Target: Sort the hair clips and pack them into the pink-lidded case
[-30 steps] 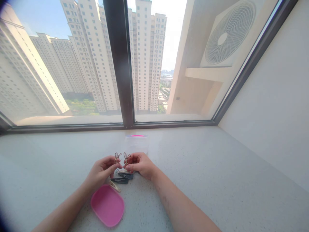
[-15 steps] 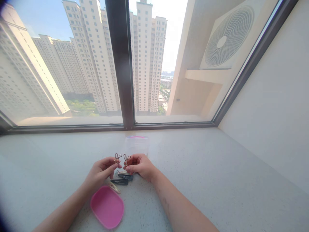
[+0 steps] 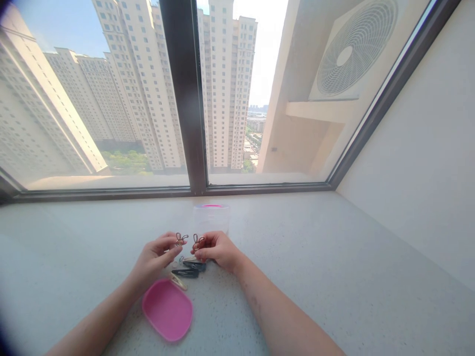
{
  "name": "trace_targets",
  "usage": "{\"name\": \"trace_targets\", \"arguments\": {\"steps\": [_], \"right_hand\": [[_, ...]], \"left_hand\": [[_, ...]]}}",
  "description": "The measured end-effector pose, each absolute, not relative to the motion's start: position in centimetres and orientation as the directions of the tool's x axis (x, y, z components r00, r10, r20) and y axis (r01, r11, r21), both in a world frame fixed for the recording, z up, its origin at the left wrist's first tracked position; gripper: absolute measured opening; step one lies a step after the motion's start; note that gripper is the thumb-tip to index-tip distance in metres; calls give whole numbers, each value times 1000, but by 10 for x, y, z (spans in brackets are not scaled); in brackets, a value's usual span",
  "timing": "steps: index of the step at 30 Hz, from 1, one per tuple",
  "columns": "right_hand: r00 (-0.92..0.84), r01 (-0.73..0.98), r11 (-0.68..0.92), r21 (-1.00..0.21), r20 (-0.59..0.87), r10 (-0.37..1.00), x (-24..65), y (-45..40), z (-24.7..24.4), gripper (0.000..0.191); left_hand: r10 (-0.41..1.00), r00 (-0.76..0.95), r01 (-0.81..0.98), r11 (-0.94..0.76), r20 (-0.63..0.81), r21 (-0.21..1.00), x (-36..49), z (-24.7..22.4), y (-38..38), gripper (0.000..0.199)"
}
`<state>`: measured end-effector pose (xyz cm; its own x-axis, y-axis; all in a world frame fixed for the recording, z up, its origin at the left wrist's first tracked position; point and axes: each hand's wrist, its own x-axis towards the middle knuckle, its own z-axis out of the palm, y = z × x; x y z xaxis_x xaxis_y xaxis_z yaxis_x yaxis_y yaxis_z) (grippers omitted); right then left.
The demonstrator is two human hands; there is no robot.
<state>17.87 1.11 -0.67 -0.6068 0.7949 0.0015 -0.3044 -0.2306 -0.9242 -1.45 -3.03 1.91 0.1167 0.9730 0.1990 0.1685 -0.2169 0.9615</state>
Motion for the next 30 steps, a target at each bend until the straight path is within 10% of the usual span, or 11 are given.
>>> {"name": "trace_targets", "arguments": {"steps": [30], "right_hand": [[-547, -298, -187, -936, 7, 837, 177, 10, -4, 29]], "left_hand": [[982, 77, 198, -187, 175, 962, -13, 19, -30, 24]]}}
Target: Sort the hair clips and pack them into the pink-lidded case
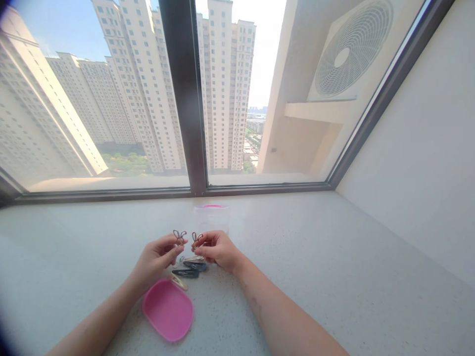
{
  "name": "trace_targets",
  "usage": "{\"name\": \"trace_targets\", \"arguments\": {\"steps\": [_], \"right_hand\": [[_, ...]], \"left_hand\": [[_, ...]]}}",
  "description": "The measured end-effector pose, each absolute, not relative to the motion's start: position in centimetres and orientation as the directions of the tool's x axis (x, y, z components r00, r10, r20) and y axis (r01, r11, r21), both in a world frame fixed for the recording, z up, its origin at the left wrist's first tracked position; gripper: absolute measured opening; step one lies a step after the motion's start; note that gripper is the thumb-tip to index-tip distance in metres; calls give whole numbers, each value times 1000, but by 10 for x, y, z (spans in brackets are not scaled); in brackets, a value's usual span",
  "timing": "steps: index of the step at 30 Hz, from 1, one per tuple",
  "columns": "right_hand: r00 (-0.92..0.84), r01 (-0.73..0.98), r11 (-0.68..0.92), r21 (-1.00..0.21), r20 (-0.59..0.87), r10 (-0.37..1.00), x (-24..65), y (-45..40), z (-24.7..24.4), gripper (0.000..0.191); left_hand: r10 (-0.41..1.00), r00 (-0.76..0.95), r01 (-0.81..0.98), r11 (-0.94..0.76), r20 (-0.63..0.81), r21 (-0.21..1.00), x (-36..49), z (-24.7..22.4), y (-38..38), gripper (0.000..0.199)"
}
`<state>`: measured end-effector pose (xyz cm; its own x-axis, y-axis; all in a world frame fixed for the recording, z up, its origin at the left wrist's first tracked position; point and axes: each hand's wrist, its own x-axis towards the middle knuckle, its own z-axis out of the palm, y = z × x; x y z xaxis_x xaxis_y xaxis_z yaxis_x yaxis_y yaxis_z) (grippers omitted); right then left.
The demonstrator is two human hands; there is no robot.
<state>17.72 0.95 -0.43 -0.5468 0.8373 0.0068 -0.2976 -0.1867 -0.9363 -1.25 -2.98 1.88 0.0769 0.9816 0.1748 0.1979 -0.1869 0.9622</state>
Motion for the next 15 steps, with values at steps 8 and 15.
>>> {"name": "trace_targets", "arguments": {"steps": [8, 15], "right_hand": [[-517, -296, -163, -941, 15, 856, 176, 9, -4, 29], [-501, -302, -157, -940, 17, 865, 175, 7, -1, 27]], "left_hand": [[983, 81, 196, -175, 162, 965, -13, 15, -29, 25], [985, 90, 202, -163, 147, 966, -15, 11, -28, 25]]}}
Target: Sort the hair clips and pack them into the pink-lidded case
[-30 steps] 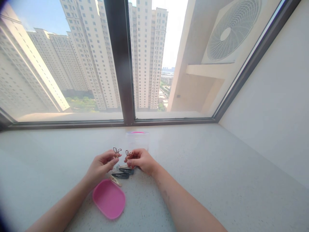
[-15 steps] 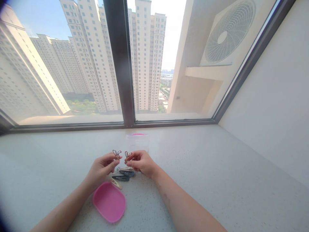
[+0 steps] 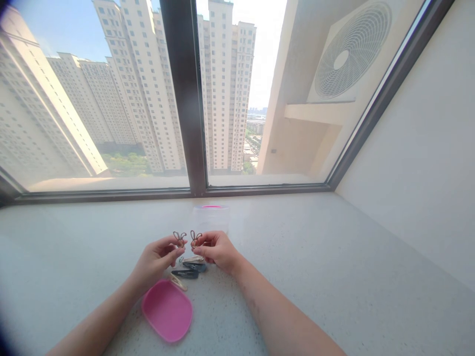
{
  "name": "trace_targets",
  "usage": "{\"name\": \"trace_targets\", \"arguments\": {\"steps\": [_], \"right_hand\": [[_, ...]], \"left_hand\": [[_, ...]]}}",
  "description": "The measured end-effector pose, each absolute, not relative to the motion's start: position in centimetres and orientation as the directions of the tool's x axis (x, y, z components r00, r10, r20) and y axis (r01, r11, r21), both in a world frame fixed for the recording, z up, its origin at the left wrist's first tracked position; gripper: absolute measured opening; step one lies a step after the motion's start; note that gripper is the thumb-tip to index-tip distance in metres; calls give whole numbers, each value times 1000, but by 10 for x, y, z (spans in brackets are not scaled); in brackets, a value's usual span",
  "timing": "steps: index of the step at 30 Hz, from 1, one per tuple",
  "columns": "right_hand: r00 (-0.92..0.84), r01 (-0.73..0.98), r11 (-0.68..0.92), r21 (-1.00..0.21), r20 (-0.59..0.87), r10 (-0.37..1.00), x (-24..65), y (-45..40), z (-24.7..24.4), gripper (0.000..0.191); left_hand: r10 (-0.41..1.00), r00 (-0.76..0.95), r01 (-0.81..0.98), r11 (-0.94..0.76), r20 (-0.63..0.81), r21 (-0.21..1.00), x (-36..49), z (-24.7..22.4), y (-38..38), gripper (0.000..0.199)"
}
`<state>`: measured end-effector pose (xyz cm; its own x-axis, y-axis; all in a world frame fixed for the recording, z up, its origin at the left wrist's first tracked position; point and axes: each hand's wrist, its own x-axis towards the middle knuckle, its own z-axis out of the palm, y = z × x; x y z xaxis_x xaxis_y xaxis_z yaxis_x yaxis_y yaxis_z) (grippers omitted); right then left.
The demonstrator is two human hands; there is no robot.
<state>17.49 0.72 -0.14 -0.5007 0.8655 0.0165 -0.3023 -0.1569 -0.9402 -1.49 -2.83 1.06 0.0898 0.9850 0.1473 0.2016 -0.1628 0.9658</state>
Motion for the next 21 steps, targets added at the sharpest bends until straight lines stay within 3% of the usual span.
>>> {"name": "trace_targets", "arguments": {"steps": [21], "right_hand": [[-448, -265, -84, -961, 45, 893, 172, 6, 1, 23]], "left_hand": [[982, 142, 246, -160, 128, 956, -15, 10, -28, 22]]}}
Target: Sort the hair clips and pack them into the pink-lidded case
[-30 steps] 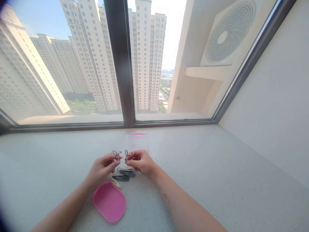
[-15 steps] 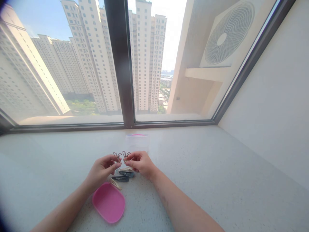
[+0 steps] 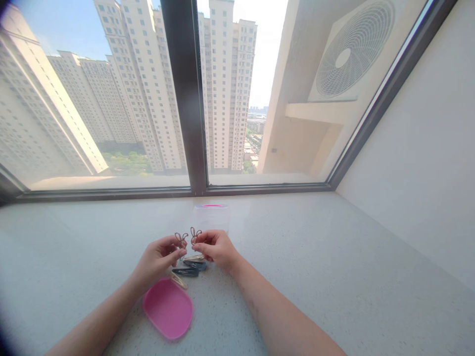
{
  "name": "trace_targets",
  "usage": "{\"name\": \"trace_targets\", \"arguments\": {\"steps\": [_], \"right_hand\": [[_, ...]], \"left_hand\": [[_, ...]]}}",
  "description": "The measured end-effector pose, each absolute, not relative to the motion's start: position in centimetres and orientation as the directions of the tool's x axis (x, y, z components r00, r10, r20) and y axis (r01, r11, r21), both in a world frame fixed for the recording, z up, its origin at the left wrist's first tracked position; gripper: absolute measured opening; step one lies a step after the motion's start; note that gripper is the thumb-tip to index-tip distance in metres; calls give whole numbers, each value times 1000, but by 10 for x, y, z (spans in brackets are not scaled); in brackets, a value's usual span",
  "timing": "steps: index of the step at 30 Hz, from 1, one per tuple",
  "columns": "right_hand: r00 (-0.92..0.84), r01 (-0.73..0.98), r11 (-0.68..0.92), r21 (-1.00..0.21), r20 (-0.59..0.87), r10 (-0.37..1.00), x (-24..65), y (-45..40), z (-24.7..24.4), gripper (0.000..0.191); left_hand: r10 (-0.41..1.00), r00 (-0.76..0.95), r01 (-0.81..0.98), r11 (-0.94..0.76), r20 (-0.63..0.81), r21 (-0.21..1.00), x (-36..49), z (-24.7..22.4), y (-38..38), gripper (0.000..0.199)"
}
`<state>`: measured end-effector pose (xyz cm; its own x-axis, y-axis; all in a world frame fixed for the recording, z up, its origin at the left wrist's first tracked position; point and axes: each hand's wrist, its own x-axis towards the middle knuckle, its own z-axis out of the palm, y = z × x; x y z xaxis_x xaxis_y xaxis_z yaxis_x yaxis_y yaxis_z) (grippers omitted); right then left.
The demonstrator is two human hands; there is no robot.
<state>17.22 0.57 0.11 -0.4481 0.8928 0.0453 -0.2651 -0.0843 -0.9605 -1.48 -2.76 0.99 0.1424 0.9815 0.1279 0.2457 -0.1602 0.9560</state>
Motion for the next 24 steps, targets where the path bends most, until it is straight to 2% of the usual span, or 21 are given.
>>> {"name": "trace_targets", "arguments": {"steps": [8, 15, 20, 24], "right_hand": [[-459, -199, -26, -980, 70, 885, 172, 4, -1, 22], [-454, -233, -68, -970, 47, 890, 170, 2, 1, 28], [-504, -217, -78, -973, 44, 862, 171, 2, 3, 37], [-514, -191, -62, -980, 46, 856, 172, 3, 1, 35]], "left_hand": [[983, 130, 327, -165, 129, 930, -12, 11, -30, 22], [983, 150, 351, -157, 110, 923, -10, 16, -34, 21], [969, 200, 362, -211, 145, 908, -9, 18, -36, 18], [951, 249, 381, -271, 184, 884, -9, 20, -37, 21]]}}
